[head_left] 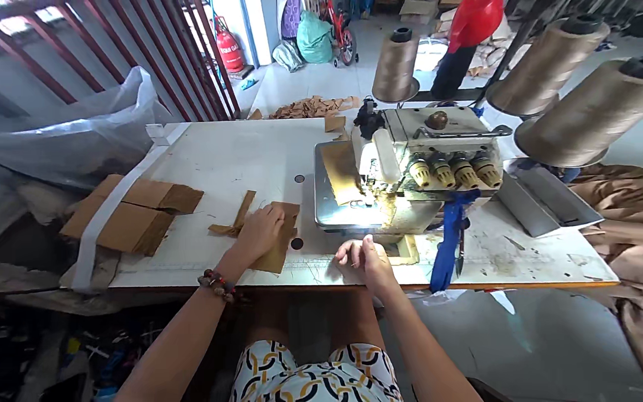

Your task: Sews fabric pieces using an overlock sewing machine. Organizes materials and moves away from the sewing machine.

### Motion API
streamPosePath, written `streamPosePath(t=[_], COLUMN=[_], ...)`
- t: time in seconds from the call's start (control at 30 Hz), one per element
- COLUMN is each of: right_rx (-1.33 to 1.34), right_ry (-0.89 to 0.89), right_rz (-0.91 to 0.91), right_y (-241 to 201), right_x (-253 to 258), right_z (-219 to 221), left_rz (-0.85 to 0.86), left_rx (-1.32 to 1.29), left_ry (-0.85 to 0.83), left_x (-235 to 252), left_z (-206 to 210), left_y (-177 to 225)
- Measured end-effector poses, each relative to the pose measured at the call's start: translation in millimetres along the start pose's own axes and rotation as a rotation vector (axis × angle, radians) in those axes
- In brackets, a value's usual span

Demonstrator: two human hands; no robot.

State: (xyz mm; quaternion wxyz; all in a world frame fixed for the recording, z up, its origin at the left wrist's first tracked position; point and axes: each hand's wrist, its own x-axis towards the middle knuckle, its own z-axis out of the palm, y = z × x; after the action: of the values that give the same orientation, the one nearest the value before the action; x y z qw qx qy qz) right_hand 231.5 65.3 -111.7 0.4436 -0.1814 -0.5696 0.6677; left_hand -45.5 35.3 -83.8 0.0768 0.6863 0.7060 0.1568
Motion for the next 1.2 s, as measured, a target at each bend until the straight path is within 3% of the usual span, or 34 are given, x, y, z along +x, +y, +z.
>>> streamPosePath(t=[0.13,0.23,0.37,0.5,0.8,1.0,1.2], right_rx=[-0.099,-0.098,-0.025,0.137,0.062,0.163,0.121], right_ry=[0.036,0.017,-0.024,0.104,0.178,0.099,-0.061], right_rz=[0.061,0.154,0.282,0.349,0.343,0.252,0.188], right_y=[-9,-21,-27,-30,-47,-41,-22], right_x=[0,1,-8,-16,-6,5,7], right_z=[5,14,30,28,18,8,-1], left_rz=[0.073,0.235,0.469,0.502,0.438,0.506,0.390], left_rx=[-0.115,-0.191,-0.085,-0.019,0.031,0.032,-0.058], left_ry=[0.268,0.431,0.379,0.331,0.223,0.286,0.052], left_x=[-5,-12,-14,-9,4,1,36], left_z=[5,-12,-21,-8,-13,-22,-44], left_y=[-3,38,108,130,145,143,135])
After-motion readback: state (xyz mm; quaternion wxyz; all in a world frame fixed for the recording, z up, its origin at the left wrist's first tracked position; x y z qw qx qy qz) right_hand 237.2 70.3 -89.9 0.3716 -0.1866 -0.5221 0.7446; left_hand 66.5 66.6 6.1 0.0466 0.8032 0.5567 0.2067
